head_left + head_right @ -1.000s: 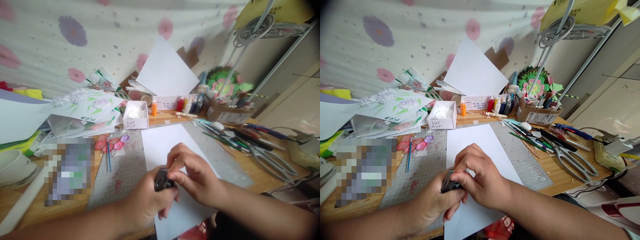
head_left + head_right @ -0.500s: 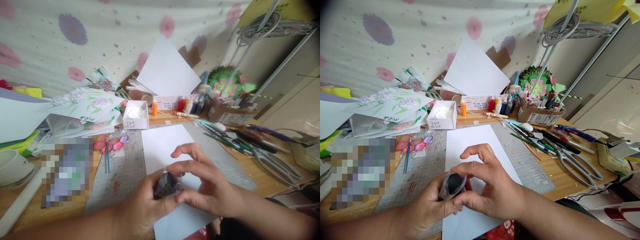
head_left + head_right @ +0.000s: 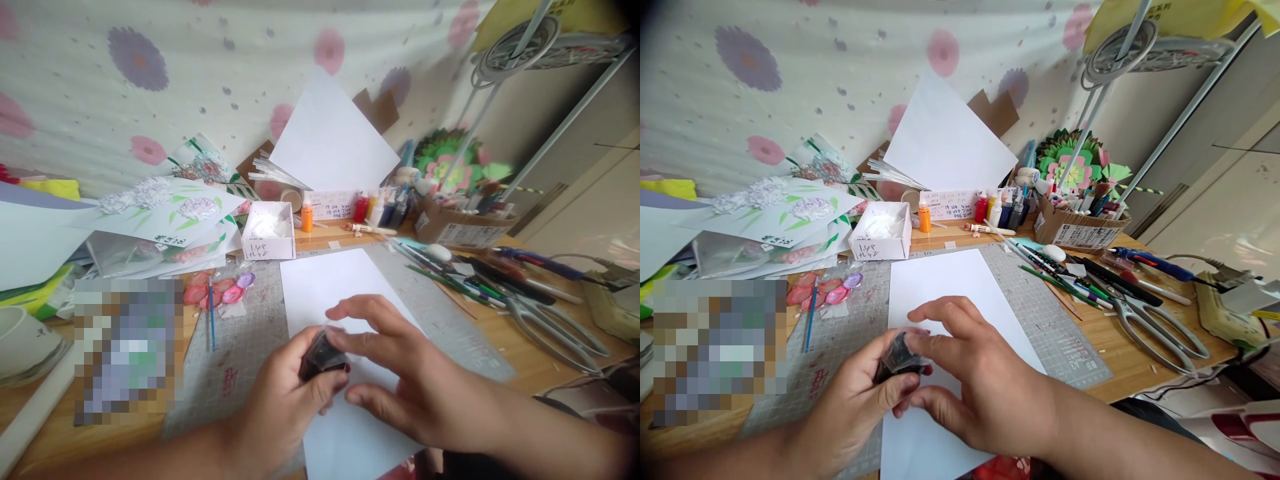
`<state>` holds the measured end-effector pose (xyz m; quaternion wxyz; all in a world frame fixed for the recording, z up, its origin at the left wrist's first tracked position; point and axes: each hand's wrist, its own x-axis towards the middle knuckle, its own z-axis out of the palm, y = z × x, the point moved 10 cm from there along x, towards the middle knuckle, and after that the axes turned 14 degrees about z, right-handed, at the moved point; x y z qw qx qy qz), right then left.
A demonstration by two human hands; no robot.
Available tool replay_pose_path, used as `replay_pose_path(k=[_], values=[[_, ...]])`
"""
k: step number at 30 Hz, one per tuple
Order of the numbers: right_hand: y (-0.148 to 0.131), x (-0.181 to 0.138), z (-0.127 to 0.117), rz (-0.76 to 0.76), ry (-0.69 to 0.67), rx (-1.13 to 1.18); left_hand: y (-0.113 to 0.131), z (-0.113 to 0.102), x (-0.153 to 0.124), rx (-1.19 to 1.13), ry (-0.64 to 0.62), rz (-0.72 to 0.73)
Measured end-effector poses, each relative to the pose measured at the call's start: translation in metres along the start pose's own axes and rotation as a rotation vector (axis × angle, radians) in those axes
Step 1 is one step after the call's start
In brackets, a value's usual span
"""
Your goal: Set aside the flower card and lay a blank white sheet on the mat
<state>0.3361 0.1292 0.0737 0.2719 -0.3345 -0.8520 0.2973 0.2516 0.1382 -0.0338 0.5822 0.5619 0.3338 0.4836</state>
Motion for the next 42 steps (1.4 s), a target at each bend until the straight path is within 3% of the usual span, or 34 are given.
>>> replay_pose_path(k=[3,8,12,22,30,36,42], values=[[-0.003,0.000,0.001,-0.044,-0.075,0.068,-0.002,0.002,0.001,-0.066,0.007,-0.039],[0.002,-0.001,-0.014,-0.033,0.002,0.097,0.002,0.007,0.004,-0.093,-0.031,-0.055],[0.006,0.000,-0.006,0.007,-0.061,0.086,0.001,0.009,0.003,-0.087,-0.067,-0.054],[0.021,0.002,0.002,0.091,-0.144,0.387,-0.004,0.021,-0.005,-0.231,-0.150,-0.128],[0.015,0.001,0.014,0.075,-0.176,0.408,0.003,0.035,-0.006,-0.310,-0.244,-0.172],[0.015,0.002,0.010,0.078,-0.111,0.389,0.000,0.032,-0.006,-0.294,-0.230,-0.206],[0.010,0.002,0.012,0.007,-0.133,0.368,-0.002,0.034,-0.009,-0.283,-0.247,-0.212]])
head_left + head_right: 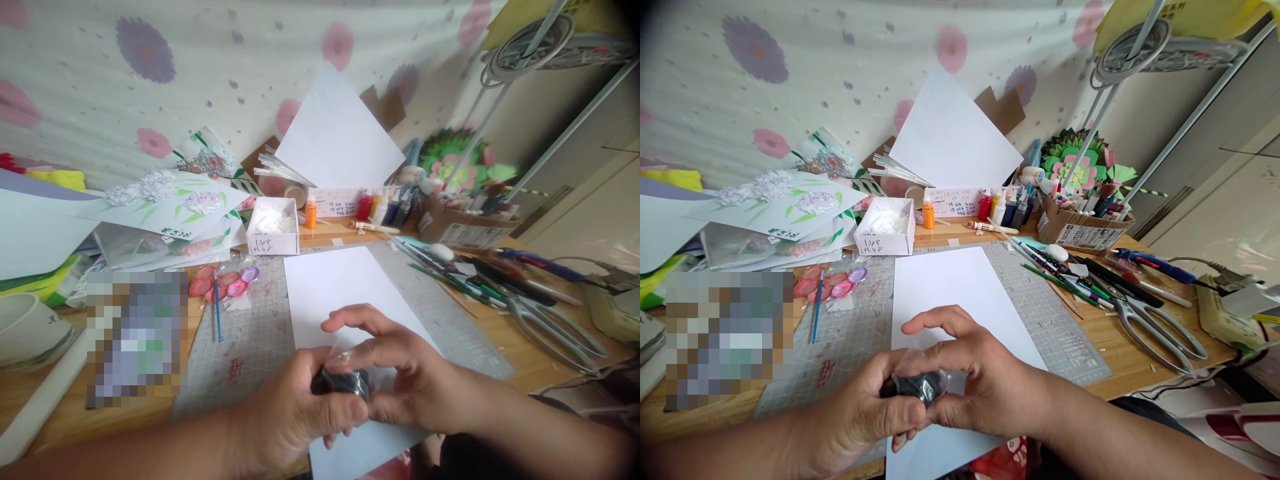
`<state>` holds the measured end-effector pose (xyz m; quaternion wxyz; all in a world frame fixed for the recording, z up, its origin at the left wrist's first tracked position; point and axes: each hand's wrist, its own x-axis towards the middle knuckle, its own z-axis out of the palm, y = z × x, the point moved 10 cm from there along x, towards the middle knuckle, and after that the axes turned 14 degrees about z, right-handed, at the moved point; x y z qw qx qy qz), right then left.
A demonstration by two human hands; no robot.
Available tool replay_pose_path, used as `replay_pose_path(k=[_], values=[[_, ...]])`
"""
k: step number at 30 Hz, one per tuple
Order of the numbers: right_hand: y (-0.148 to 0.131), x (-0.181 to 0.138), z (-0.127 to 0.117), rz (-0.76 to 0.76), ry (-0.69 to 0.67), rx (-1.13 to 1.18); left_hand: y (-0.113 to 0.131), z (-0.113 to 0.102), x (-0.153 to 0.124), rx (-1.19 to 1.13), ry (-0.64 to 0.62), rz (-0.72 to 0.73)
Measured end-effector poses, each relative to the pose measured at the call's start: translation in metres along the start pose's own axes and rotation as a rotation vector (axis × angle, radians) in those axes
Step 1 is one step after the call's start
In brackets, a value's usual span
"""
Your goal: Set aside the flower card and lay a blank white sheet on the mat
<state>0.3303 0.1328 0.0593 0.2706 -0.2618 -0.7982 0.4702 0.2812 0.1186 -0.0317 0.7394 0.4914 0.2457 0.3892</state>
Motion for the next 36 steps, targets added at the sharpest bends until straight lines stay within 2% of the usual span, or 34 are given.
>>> replay_pose_path(k=[7,15,22,27,33,36], values=[[-0.0052,-0.0007,-0.0038,-0.016,0.042,-0.042,-0.0003,-0.0002,-0.0004,-0.027,0.023,-0.011],[-0.0063,-0.0017,-0.0035,-0.051,0.022,-0.115,-0.0013,-0.0018,-0.0007,-0.012,0.035,0.001],[-0.0047,-0.0022,-0.0081,-0.018,0.060,-0.106,0.0003,-0.0022,0.0003,-0.005,0.046,0.016],[-0.0024,-0.0017,-0.0037,-0.020,0.003,-0.116,-0.0020,-0.0047,-0.0023,-0.005,0.097,0.001],[-0.0026,-0.0007,-0.0047,0.013,0.020,-0.059,-0.0009,-0.0001,-0.0011,-0.017,0.051,-0.014],[-0.0032,-0.0021,-0.0084,0.002,0.058,-0.127,-0.0002,-0.0045,-0.0005,0.017,0.062,0.005]])
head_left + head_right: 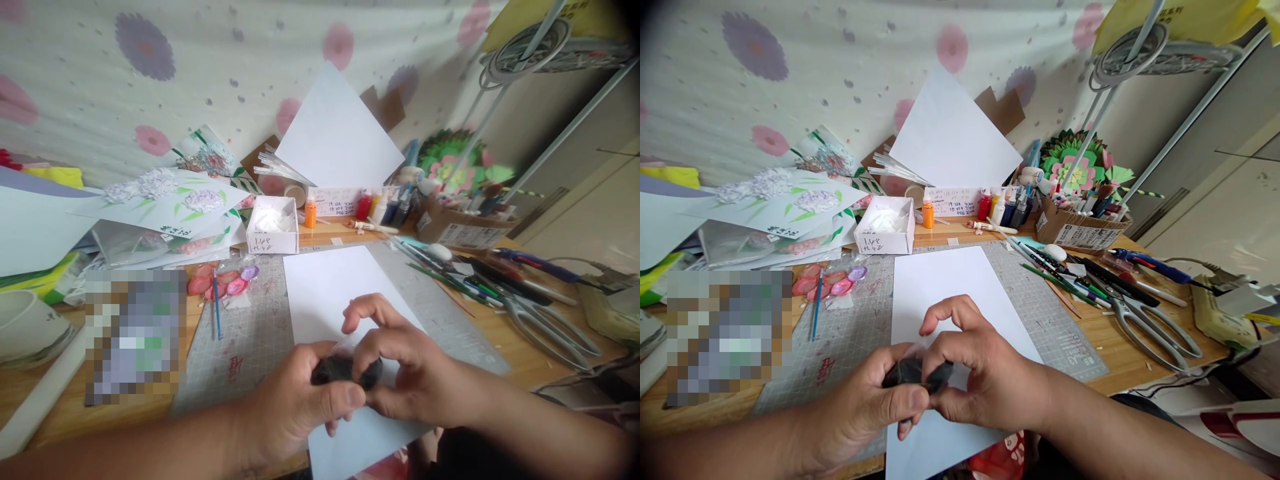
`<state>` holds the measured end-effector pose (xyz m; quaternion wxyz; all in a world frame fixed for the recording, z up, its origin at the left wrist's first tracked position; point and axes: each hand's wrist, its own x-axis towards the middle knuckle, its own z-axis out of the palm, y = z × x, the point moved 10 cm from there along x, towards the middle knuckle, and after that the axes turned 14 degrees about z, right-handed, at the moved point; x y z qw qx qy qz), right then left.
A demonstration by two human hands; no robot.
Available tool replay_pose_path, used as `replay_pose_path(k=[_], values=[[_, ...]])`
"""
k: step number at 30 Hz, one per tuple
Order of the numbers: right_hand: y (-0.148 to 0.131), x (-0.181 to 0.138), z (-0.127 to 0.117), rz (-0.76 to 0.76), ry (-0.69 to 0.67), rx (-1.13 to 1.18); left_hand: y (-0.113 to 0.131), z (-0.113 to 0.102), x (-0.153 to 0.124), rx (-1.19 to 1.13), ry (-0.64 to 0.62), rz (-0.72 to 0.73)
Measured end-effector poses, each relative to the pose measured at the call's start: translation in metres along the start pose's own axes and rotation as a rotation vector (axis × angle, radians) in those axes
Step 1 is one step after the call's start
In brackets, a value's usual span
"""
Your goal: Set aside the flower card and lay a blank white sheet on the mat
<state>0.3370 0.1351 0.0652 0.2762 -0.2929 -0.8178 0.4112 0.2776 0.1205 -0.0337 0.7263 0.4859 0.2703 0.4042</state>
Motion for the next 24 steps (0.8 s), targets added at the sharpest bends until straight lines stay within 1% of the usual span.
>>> replay_pose_path(k=[4,6,9,16,20,22,24], values=[[0.000,-0.002,-0.003,-0.030,0.044,-0.199,-0.001,-0.009,0.000,0.097,0.043,0.008],[-0.003,-0.004,-0.005,-0.055,0.064,-0.236,0.002,-0.011,0.000,0.138,0.043,0.039],[-0.008,-0.005,-0.005,-0.060,0.092,-0.242,0.007,-0.011,0.001,0.198,0.039,0.086],[-0.006,-0.005,-0.004,0.015,0.121,-0.236,0.013,-0.012,0.003,0.241,0.034,0.128],[-0.007,-0.004,-0.002,-0.027,0.100,-0.238,0.014,-0.018,0.002,0.308,0.073,0.132],[-0.010,-0.004,-0.003,-0.063,0.110,-0.236,0.013,-0.020,0.002,0.343,0.082,0.117],[-0.010,-0.004,-0.003,-0.063,0.113,-0.232,0.012,-0.021,0.002,0.362,0.085,0.106]])
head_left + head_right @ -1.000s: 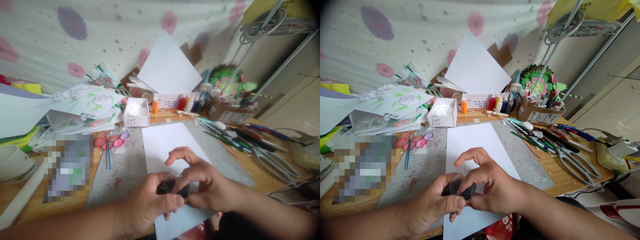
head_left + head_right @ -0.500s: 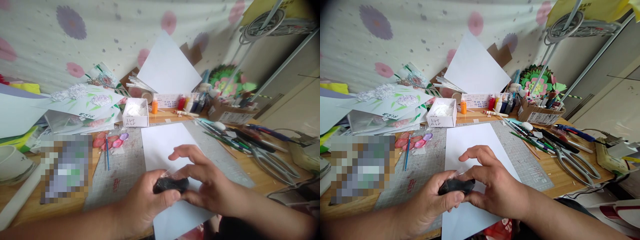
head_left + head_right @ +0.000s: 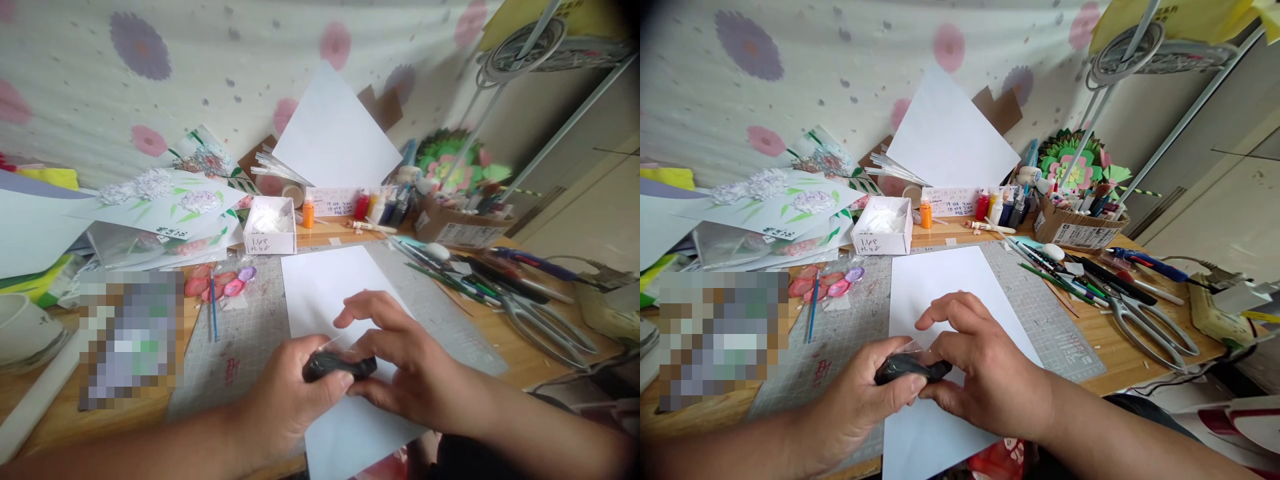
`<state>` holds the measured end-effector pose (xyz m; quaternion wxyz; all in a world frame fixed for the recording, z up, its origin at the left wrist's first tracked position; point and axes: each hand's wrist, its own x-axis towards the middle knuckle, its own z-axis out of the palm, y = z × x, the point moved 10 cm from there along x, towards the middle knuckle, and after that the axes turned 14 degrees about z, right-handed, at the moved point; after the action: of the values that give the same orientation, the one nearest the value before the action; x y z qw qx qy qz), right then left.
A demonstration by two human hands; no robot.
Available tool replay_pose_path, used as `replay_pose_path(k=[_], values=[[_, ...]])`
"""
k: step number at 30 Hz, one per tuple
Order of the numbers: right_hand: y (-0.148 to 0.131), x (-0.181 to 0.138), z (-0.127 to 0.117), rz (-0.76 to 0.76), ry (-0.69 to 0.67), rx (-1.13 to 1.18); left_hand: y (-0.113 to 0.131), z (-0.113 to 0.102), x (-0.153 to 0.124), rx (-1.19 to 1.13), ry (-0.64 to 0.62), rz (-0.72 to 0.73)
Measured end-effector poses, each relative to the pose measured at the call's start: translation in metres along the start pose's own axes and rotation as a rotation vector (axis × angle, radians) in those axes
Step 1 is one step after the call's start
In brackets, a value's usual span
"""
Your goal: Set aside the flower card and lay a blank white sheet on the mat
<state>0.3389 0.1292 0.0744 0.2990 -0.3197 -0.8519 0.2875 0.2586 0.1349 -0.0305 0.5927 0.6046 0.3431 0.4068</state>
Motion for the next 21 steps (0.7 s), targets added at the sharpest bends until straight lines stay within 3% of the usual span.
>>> replay_pose_path(k=[12,21], values=[[0.009,0.002,-0.008,0.124,-0.159,0.032,0.001,0.007,0.000,0.063,-0.085,-0.045],[0.013,-0.001,-0.052,0.061,-0.042,0.100,0.001,0.009,-0.001,0.047,-0.102,-0.055]])
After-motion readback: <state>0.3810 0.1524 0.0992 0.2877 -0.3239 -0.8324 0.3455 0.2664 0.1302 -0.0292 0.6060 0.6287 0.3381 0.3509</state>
